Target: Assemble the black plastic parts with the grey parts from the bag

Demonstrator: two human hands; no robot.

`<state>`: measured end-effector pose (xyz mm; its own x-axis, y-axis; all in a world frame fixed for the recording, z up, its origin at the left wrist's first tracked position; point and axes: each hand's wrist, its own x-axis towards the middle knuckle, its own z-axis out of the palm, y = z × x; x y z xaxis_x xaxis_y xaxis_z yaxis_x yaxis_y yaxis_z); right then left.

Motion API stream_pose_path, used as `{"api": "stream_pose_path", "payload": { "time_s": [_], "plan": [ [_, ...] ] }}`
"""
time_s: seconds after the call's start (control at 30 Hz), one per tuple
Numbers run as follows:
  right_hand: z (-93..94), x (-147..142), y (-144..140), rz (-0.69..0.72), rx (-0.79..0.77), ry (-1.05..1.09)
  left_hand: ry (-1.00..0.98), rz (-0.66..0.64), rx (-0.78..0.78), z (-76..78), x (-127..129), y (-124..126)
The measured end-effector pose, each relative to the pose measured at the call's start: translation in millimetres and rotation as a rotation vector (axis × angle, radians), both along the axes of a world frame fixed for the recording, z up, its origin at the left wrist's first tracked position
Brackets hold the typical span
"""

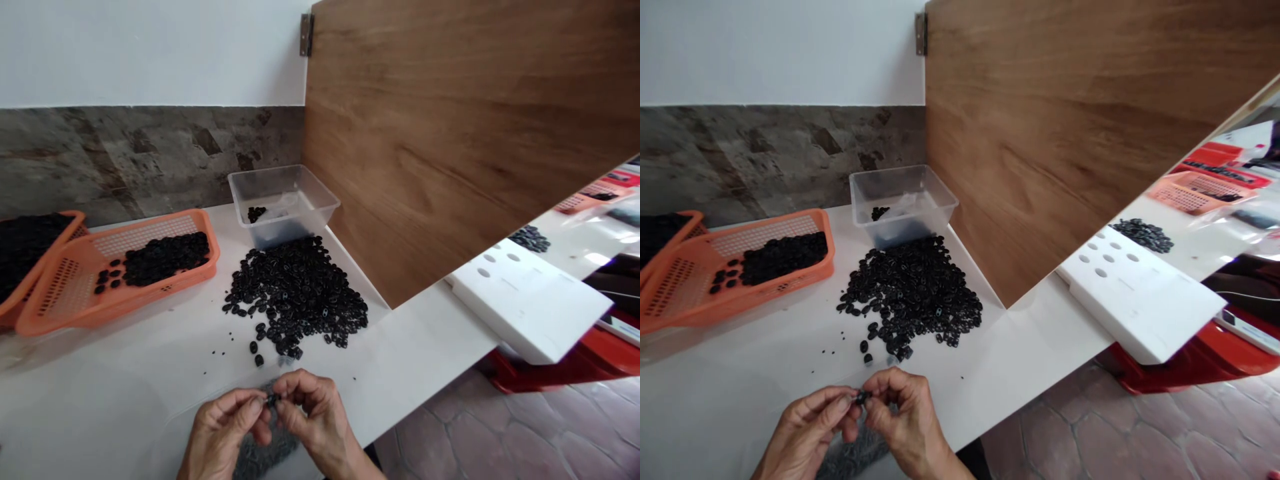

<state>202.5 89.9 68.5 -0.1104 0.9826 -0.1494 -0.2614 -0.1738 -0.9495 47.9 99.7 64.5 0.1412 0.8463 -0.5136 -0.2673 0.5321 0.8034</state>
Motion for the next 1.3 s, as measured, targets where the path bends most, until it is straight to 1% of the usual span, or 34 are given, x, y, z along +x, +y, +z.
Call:
{"api": "stream_pose_path", "payload": {
  "time_s": [0.07, 0.13, 0.23, 0.3, 0.33, 0.5, 0.57, 0.67, 0.73, 0.8, 0.87, 0.93, 1.1, 1.3],
  "plan": [
    [1.0, -0.2, -0.2, -0.003, -0.004, -0.048, 0.024, 0.001, 0.022, -1.3, 0.3, -1.5],
    [0.5, -1.1, -0.4, -0.023, -0.009, -0.047, 0.047, 0.008, 0.034, -1.7, 1.4, -2.8],
    [-2.7, -5.8, -2.1, -0.031, -0.028, 0.119, 0.034, 0.041, 0.031, 0.2, 4.6, -4.5],
    [-5.7, -10.2, -3.9, -0.014, -0.042, 0.244, 0.013, 0.1, 0.027, 1.5, 7.3, -5.8],
    [-7.2, -12.3, -4.9, -0.017, -0.042, 0.266, 0.007, 0.129, 0.029, 1.7, 8.6, -6.6],
    [-9.0, -14.6, -7.5, -0.108, 0.044, 0.134, 0.023, 0.098, 0.072, 0.9, 12.5, -8.8],
    [-5.9, -11.2, -7.2, -0.129, 0.085, 0.078, 0.047, 0.115, 0.108, 2.8, 13.0, -8.4],
    [0.6, -5.0, -6.0, -0.152, 0.061, 0.05, 0.074, 0.158, 0.131, 7.1, 12.4, -6.2],
    [4.7, -2.9, -4.7, -0.128, 0.026, 0.079, 0.081, 0.166, 0.133, 8.8, 11.9, -4.7],
    [7.5, -3.5, -3.2, -0.073, 0.016, 0.134, 0.08, 0.145, 0.137, 9.2, 11.8, -4.1],
    [8.2, -5.6, -1.7, -0.026, 0.013, 0.226, 0.08, 0.125, 0.139, 9.6, 12.2, -4.3],
    [6.8, -7.4, -0.5, -0.009, 0.0, 0.289, 0.091, 0.117, 0.143, 10.9, 12.5, -4.8],
    [1.4, -7.2, 0.4, 0.009, -0.02, 0.198, 0.14, 0.115, 0.159, 16.1, 10.9, -5.1],
    [0.2, -9.8, 0.7, 0.014, -0.021, 0.157, 0.221, 0.086, 0.152, 20.2, 8.5, -3.9]
  ]
}}
